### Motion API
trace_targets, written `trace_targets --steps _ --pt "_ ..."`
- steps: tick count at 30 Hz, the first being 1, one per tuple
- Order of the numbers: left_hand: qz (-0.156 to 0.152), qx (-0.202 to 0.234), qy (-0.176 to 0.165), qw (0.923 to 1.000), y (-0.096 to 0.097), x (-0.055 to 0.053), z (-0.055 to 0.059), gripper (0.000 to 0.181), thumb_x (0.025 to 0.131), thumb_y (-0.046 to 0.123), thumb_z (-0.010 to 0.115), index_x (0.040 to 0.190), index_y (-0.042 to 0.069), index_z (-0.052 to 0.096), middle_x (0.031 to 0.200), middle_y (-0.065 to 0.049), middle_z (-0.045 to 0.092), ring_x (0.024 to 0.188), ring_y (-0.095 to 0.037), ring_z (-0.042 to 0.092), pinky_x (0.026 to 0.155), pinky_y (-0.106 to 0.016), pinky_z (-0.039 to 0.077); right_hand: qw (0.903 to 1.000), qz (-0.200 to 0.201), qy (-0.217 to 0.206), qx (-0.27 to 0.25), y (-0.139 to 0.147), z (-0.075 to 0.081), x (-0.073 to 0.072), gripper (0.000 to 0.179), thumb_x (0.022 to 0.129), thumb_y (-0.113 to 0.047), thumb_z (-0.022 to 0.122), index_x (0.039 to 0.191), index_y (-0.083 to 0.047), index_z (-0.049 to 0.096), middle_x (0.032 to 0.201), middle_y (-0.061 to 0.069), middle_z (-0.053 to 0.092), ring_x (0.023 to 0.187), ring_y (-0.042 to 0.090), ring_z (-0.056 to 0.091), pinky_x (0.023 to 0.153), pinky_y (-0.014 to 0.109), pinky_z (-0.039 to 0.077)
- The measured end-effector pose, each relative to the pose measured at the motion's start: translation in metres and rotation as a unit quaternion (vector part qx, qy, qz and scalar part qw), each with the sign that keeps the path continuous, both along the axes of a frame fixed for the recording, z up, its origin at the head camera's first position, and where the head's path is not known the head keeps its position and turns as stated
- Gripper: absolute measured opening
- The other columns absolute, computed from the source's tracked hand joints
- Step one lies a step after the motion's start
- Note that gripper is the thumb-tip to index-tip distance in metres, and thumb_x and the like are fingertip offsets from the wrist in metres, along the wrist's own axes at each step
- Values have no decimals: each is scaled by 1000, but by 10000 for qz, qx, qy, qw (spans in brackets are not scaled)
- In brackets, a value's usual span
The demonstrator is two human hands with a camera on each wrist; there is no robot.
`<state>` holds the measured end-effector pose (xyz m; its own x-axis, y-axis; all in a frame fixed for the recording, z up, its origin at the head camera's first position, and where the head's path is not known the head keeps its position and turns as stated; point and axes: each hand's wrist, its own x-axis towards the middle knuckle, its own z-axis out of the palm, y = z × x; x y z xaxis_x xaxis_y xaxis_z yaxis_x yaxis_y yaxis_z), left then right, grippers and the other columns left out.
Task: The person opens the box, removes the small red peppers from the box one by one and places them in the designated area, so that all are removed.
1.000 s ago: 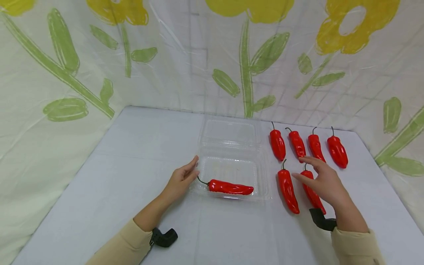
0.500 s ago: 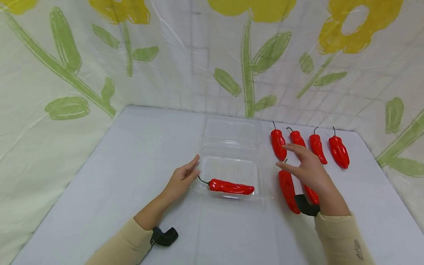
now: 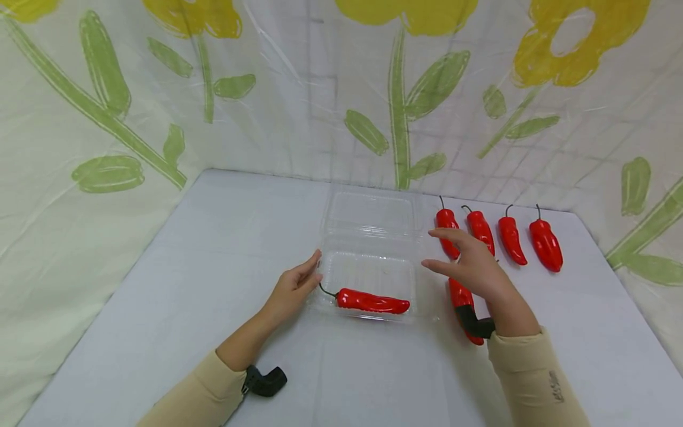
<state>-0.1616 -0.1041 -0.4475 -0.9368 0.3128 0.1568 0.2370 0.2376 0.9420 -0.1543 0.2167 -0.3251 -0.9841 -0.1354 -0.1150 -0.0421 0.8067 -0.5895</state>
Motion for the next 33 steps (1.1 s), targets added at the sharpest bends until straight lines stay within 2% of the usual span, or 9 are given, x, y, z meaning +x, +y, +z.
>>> trace_targets --steps 8,15,23,33 --pt "50 -48 -80 9999 0 1 1 51 93 8 54 139 -6 35 146 -17 35 134 -28 36 108 -35 32 9987 497 112 46 -16 2 -5 64 78 -32 74 134 -13 49 139 15 47 126 39 41 88 53 52" --pt "25 -30 -37 10000 0 1 0 51 94 8 53 139 -5 35 146 -17 35 134 -28 36 108 -36 32 9967 806 -94 -40 -30 -2 -12 63 77 -30 74 134 -15 49 138 12 48 128 36 41 91 52 51" --pt "47 -25 16 10000 0 1 2 51 93 7 53 139 -5 35 146 -16 35 134 -27 36 108 -36 33 9925 1144 -396 171 -45 -5 -18 63 76 -30 75 132 -16 51 138 11 48 128 32 42 92 48 52" --pt "69 -66 -27 10000 0 1 3 51 93 8 54 139 -5 36 146 -17 36 134 -27 37 107 -36 33 9839 1594 -674 445 -63 -12 -25 59 76 -26 76 128 -12 55 134 12 53 124 33 46 92 45 52"
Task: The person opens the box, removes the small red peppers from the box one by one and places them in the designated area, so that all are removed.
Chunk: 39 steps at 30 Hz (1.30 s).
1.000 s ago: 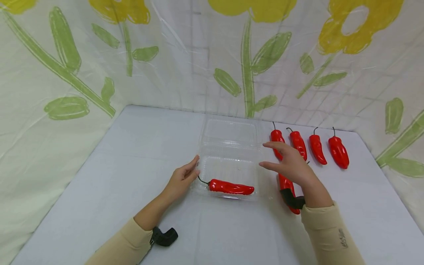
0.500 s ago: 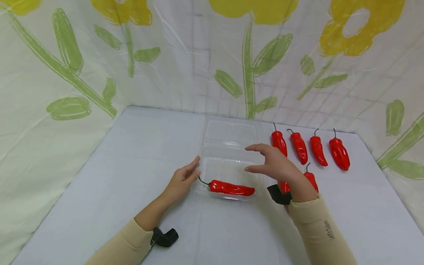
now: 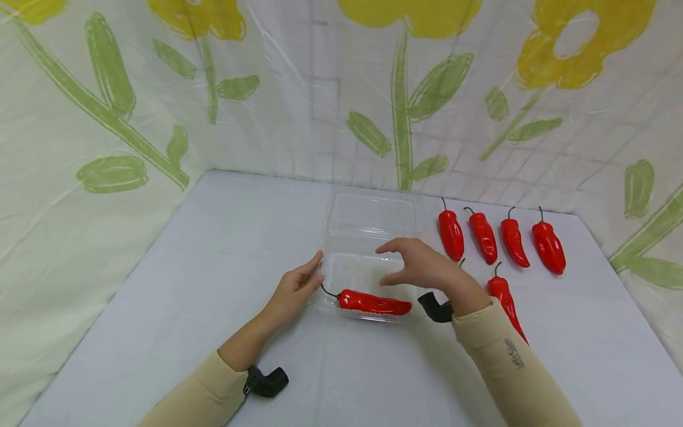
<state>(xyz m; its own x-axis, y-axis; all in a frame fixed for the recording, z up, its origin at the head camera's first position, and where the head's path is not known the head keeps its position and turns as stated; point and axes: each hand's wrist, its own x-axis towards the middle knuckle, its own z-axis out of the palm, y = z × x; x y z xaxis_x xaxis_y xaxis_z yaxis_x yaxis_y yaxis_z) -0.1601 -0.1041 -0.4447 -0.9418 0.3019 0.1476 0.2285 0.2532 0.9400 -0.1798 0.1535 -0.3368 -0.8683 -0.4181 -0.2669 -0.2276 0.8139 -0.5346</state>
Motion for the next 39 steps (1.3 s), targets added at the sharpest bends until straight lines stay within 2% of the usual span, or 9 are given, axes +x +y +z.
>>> trace_targets --steps 5,13,23,33,39 --pt "-14 -12 -5 10000 0 -1 -1 51 93 9 54 140 -4 36 147 -16 35 134 -27 37 107 -36 33 9996 132 -168 160 -5 -5 -3 59 75 -25 77 128 -11 55 132 12 54 123 32 47 93 45 52" --pt "-25 -18 12 10000 1 -2 -3 52 93 8 54 139 -5 35 146 -17 35 134 -28 37 107 -36 33 9980 397 -207 452 -12 -9 -6 56 75 -20 77 126 -9 57 130 12 55 121 31 48 93 45 52" --pt "-69 -15 47 10000 0 -1 -1 52 93 8 54 140 -5 35 146 -18 34 134 -29 37 107 -38 33 9954 528 -426 682 -22 -16 -6 56 72 -17 79 123 -9 59 124 11 58 117 28 51 92 43 52" --pt "-33 1 -35 10000 0 0 0 51 94 9 53 140 -4 35 147 -17 35 134 -27 37 107 -36 33 9913 558 -578 1045 -32 -25 -2 56 69 -17 82 120 -12 61 115 6 61 103 21 55 78 33 58" --pt "-15 -28 -43 10000 0 0 0 52 94 10 54 140 -3 35 147 -16 34 135 -26 37 107 -36 33 9883 703 -552 1239 -37 -27 -1 54 69 -19 81 119 -12 62 109 4 63 97 19 56 77 33 58"
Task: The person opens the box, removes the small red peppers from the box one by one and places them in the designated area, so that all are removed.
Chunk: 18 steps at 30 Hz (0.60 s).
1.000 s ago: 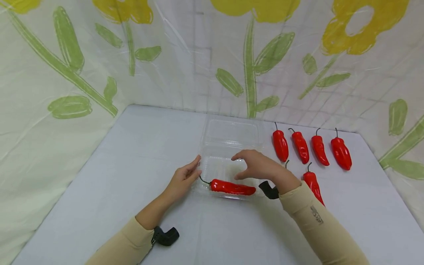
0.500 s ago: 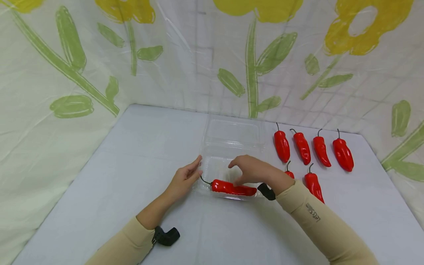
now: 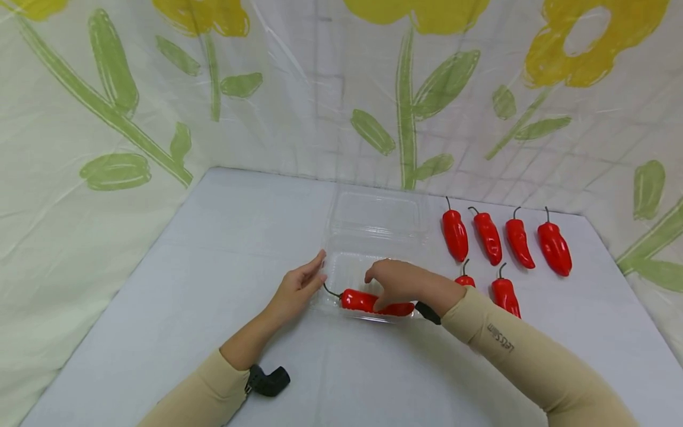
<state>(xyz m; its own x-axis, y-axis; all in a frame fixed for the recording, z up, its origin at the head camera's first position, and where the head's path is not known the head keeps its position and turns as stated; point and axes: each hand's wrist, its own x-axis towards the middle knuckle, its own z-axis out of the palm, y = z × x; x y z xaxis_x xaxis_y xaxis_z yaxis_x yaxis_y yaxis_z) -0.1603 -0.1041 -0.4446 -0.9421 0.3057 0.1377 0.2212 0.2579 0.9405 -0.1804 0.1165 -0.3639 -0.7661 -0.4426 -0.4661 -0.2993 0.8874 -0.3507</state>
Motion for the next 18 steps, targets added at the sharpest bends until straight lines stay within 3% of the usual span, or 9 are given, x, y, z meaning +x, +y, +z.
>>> trace_targets --steps 7,18 --pt "14 0 -59 10000 1 1 1 52 94 9 54 140 -3 35 147 -15 34 135 -26 37 107 -35 33 9987 403 77 305 -6 -1 1 52 70 -18 81 118 -9 63 106 6 64 96 19 56 80 35 57" --pt "-1 -8 -38 10000 0 0 0 52 94 10 54 141 -2 35 148 -14 34 134 -26 38 107 -35 34 9964 660 85 529 -8 -3 1 43 71 -16 80 111 -8 66 97 3 65 90 17 57 80 33 55"
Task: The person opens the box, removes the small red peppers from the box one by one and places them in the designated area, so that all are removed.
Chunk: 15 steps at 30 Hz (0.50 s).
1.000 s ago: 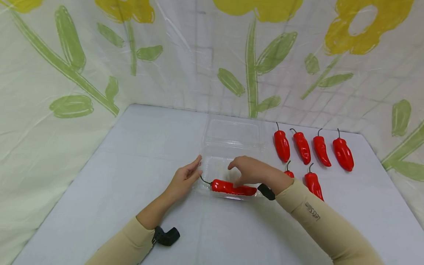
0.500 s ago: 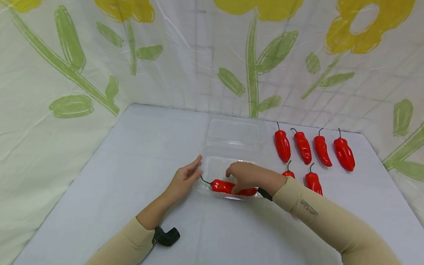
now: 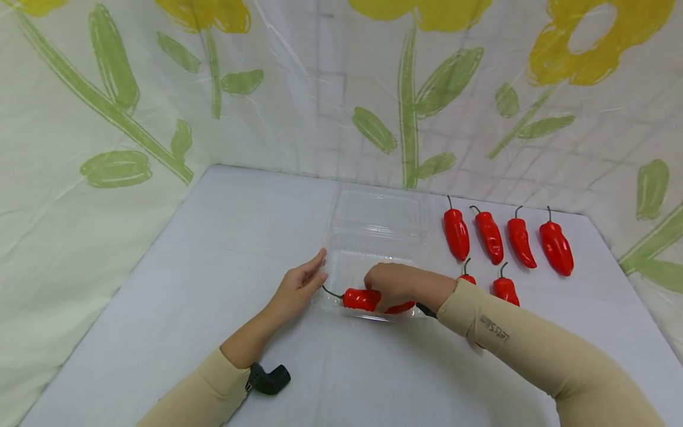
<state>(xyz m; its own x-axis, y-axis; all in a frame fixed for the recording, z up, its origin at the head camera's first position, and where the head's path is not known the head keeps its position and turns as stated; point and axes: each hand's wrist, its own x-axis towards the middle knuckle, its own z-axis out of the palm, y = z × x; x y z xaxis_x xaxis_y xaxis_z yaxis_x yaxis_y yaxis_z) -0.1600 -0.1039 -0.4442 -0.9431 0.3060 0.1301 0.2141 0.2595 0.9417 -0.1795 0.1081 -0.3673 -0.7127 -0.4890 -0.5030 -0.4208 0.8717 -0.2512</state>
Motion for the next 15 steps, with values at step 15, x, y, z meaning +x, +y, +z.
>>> trace_targets --steps 15 --pt "-17 -26 -66 10000 0 -1 0 53 94 13 54 142 0 35 148 -12 35 134 -26 38 105 -34 36 9989 40 -215 -410 2 -6 -5 43 75 -9 76 116 -6 62 102 5 65 96 21 57 86 38 54"
